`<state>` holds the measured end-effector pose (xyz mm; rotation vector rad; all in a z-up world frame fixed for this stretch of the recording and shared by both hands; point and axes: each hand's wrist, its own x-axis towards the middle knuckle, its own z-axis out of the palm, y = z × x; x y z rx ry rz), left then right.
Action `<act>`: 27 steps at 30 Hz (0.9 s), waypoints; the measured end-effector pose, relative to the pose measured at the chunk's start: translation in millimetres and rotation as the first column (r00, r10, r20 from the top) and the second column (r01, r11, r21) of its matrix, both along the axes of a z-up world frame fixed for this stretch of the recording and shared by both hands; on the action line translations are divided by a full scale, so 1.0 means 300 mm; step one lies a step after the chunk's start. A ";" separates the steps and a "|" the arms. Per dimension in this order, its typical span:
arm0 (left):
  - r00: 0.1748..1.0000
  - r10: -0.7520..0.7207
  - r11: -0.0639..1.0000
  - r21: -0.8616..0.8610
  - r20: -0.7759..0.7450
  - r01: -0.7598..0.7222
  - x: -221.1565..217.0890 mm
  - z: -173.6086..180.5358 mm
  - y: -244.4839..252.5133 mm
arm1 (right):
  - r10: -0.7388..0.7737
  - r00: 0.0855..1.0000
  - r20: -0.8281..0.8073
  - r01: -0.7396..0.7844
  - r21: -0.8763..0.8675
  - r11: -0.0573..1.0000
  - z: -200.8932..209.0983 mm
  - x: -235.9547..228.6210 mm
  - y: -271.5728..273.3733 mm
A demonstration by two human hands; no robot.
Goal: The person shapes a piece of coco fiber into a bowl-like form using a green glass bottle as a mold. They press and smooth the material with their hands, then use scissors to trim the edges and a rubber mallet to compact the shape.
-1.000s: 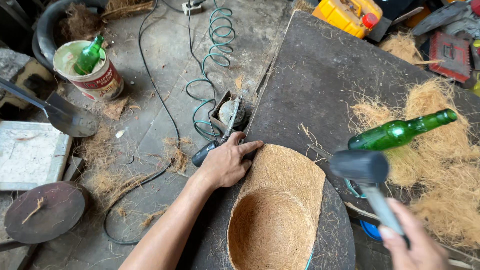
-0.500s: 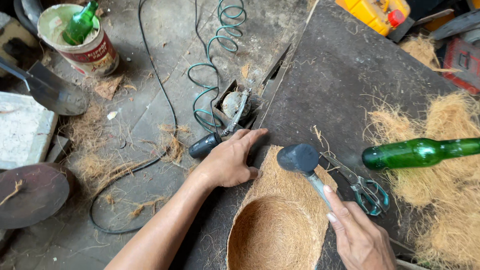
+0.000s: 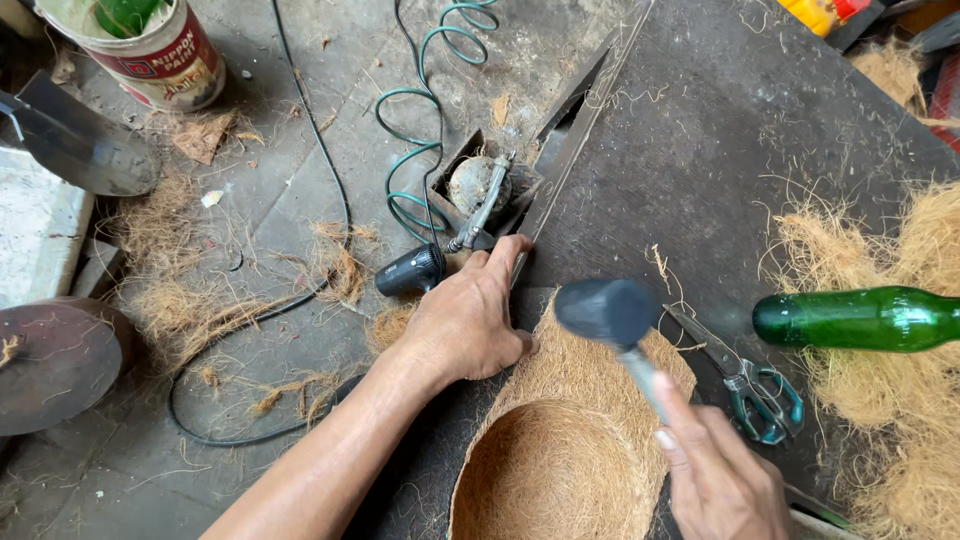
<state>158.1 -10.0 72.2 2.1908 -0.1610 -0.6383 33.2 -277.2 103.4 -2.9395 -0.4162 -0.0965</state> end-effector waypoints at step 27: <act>0.995 -0.080 0.991 0.114 0.066 0.072 -0.058 -0.039 0.036 | 0.006 1.000 -0.004 -0.006 -0.157 0.988 0.022 0.012 0.018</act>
